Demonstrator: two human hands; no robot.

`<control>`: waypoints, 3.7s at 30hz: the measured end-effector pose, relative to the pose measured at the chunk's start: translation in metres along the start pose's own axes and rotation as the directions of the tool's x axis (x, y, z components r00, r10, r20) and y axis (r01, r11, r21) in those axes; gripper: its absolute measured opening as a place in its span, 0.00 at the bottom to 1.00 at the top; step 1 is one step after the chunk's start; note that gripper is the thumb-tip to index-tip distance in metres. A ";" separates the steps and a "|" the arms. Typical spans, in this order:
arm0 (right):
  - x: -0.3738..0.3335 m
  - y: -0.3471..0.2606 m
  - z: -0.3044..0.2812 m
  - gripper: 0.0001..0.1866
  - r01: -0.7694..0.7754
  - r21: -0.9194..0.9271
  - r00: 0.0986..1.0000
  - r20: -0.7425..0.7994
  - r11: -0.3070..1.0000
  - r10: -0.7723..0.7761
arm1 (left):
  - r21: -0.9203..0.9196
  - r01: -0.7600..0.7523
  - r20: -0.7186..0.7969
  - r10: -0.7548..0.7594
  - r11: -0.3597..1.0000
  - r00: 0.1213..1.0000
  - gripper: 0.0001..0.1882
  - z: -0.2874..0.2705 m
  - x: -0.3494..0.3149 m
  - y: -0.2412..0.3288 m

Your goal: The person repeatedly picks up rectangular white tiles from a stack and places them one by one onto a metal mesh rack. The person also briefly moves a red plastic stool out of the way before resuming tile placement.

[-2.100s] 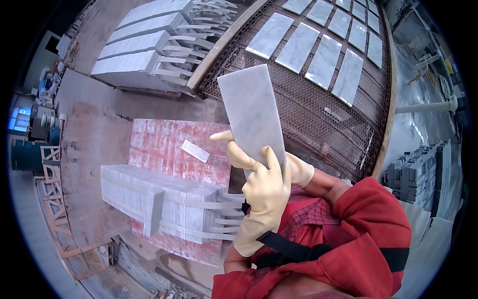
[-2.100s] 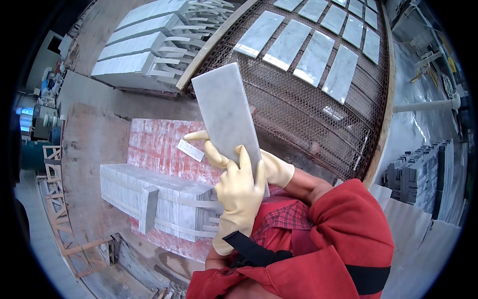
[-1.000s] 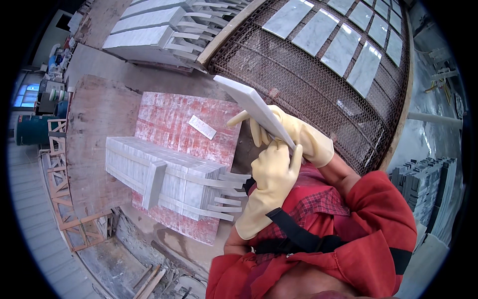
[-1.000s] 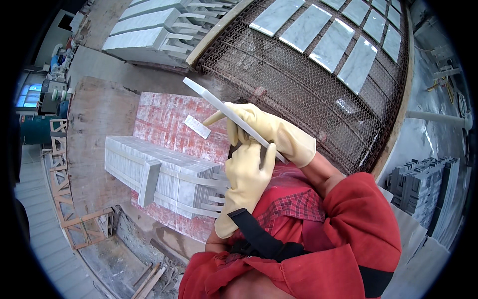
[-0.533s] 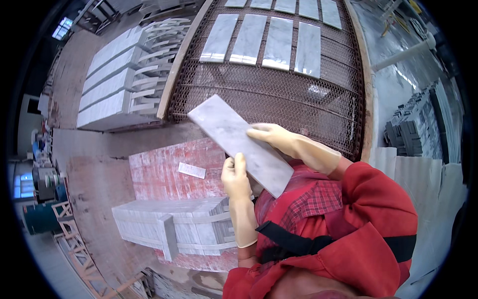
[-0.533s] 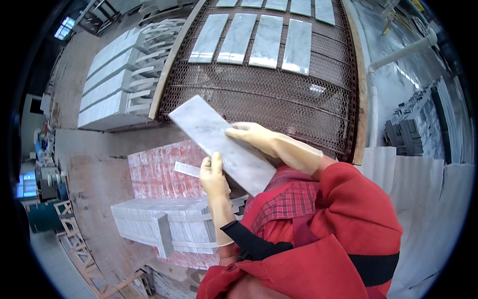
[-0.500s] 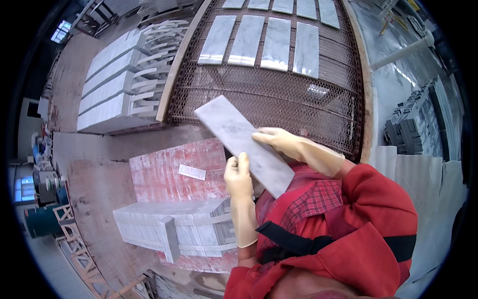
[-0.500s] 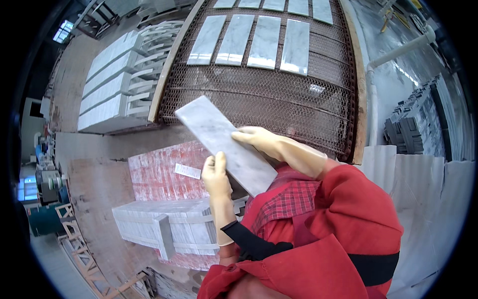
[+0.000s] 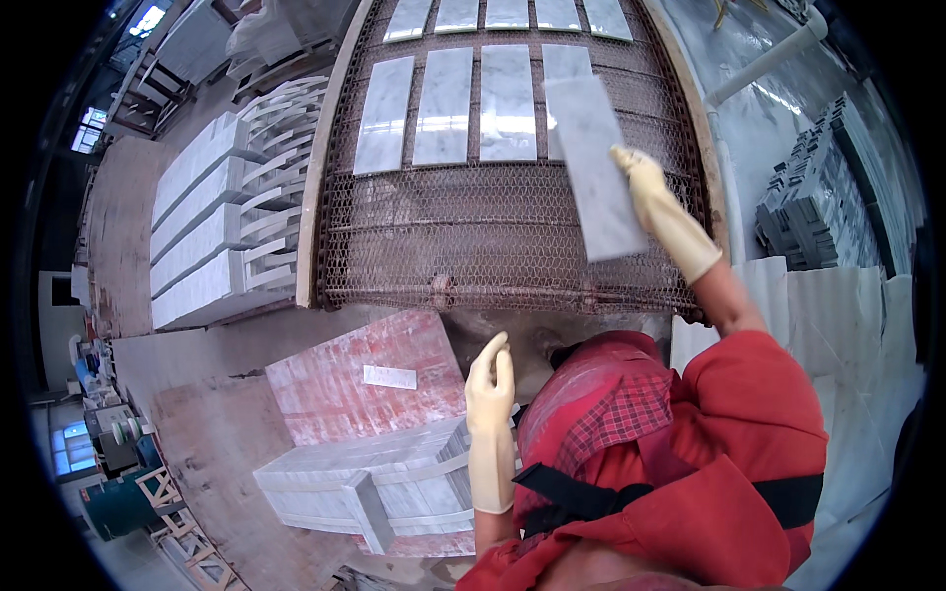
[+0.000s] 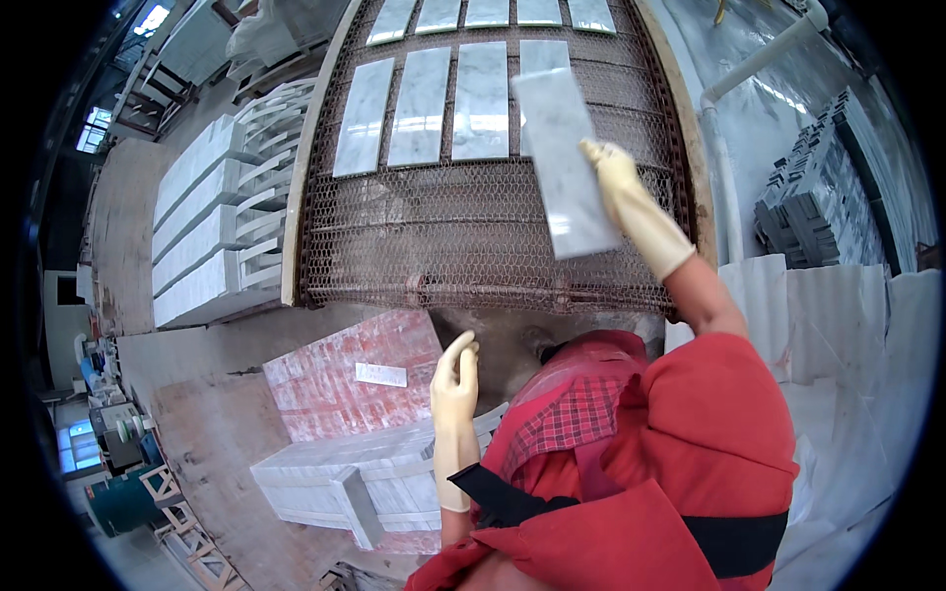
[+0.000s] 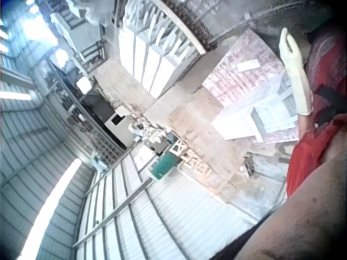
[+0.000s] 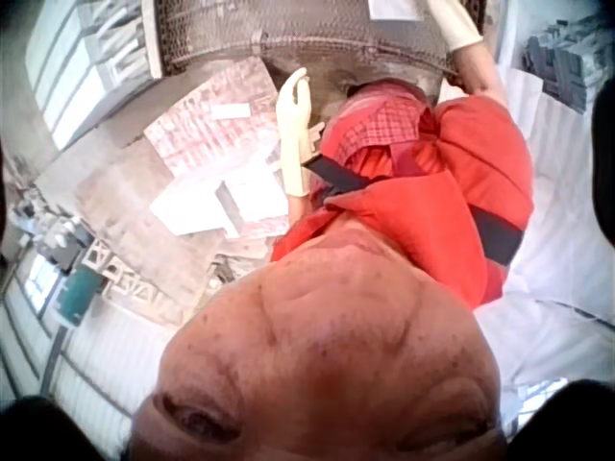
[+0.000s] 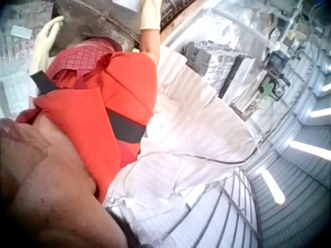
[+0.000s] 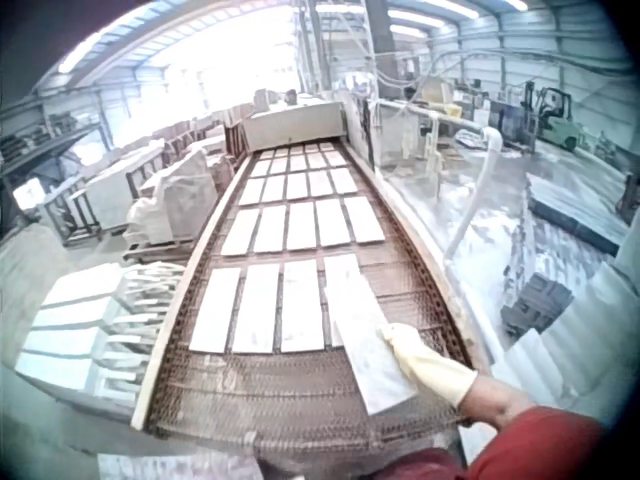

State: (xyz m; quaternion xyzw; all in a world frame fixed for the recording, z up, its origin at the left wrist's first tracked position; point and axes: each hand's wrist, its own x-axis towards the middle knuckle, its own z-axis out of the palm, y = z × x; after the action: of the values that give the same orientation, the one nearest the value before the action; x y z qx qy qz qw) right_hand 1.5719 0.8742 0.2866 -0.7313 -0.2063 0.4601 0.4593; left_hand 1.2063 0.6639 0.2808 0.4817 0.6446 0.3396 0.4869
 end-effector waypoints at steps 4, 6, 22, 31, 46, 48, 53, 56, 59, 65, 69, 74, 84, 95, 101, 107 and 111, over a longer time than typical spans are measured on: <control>0.111 -0.023 -0.020 0.23 0.051 -0.116 0.975 -0.208 0.992 -0.074 | -0.051 0.204 -0.052 -0.207 0.978 0.977 0.17 -0.022 -0.039 -0.048; 0.161 -0.027 -0.033 0.23 0.042 -0.138 0.962 -0.261 0.990 -0.077 | -0.063 0.293 -0.062 -0.297 0.954 0.953 0.17 -0.027 -0.048 -0.059; 0.261 -0.014 -0.065 0.28 0.007 -0.217 0.942 -0.327 0.976 -0.079 | 0.496 0.125 0.089 -0.194 0.859 0.977 0.17 -0.040 -0.041 -0.072; 0.260 -0.011 -0.063 0.29 0.033 -0.323 0.940 -0.312 0.946 -0.140 | 0.487 0.160 0.049 -0.210 0.858 0.976 0.18 -0.052 -0.029 -0.070; 0.114 -0.054 0.003 0.19 0.690 -0.680 0.489 0.188 0.247 -0.852 | 0.491 0.170 0.036 -0.215 0.854 0.976 0.21 -0.062 -0.048 -0.118; 0.063 -0.051 0.052 0.19 0.826 -0.536 0.393 0.328 0.174 -0.859 | 0.449 0.166 -0.015 -0.179 0.878 0.984 0.21 -0.064 -0.056 -0.120; -0.111 -0.004 0.173 0.19 0.965 -0.176 0.263 0.685 0.196 -0.679 | 0.327 0.140 -0.227 -0.066 0.935 0.972 0.20 -0.085 -0.099 -0.146; -0.214 0.047 0.225 0.19 0.949 -0.028 0.180 0.866 0.314 -0.467 | 0.279 0.230 -0.342 -0.127 0.933 0.931 0.19 -0.104 -0.141 -0.167; -0.295 0.109 0.262 0.19 0.820 -0.041 0.179 0.966 0.571 -0.187 | 0.112 0.338 -0.471 -0.250 0.934 0.846 0.18 -0.125 -0.191 -0.194; -0.427 0.215 0.347 0.21 0.654 -0.231 0.016 0.956 0.720 0.292 | -0.315 0.292 -0.789 -0.420 0.903 0.448 0.17 -0.191 -0.292 -0.263; -0.483 0.291 0.427 0.22 0.749 -0.197 -0.058 0.931 0.632 0.359 | -0.525 0.262 -0.801 -0.574 0.810 0.170 0.18 -0.258 -0.360 -0.317; -0.566 0.374 0.534 0.26 0.664 -0.186 -0.062 0.951 0.724 0.302 | -0.611 0.007 -0.790 -0.610 0.792 -0.063 0.21 -0.341 -0.419 -0.441; -0.652 0.472 0.637 0.34 0.526 -0.243 -0.008 0.957 0.815 0.290 | -0.667 -0.229 -0.739 -0.668 0.709 0.083 0.31 -0.512 -0.422 -0.501; -0.651 0.506 0.648 0.38 0.307 -0.423 0.067 0.903 0.853 0.424 | -0.648 -0.400 -0.706 -0.708 0.648 -0.006 0.20 -0.510 -0.388 -0.529; -0.595 0.473 0.617 0.37 0.215 -0.557 0.186 0.830 0.803 0.526 | -0.699 -0.379 -0.604 -0.784 0.607 -0.142 0.18 -0.440 -0.372 -0.439; -0.513 0.366 0.523 0.43 0.197 -0.761 0.482 0.624 0.618 0.615 | -0.830 -0.515 -0.303 -0.948 0.215 0.093 0.26 -0.303 -0.342 -0.381; -0.442 0.267 0.473 0.43 0.557 -0.703 0.446 0.702 0.442 0.555 | -0.932 -0.326 0.058 -0.951 -0.160 0.302 0.31 -0.241 -0.278 -0.277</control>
State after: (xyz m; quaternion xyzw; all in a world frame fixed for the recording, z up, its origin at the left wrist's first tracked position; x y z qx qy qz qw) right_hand 0.9143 0.6512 0.1971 -0.4876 -0.6226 0.5823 -0.1884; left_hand 0.9125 0.3220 0.1841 -0.5038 0.4567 0.6413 0.3555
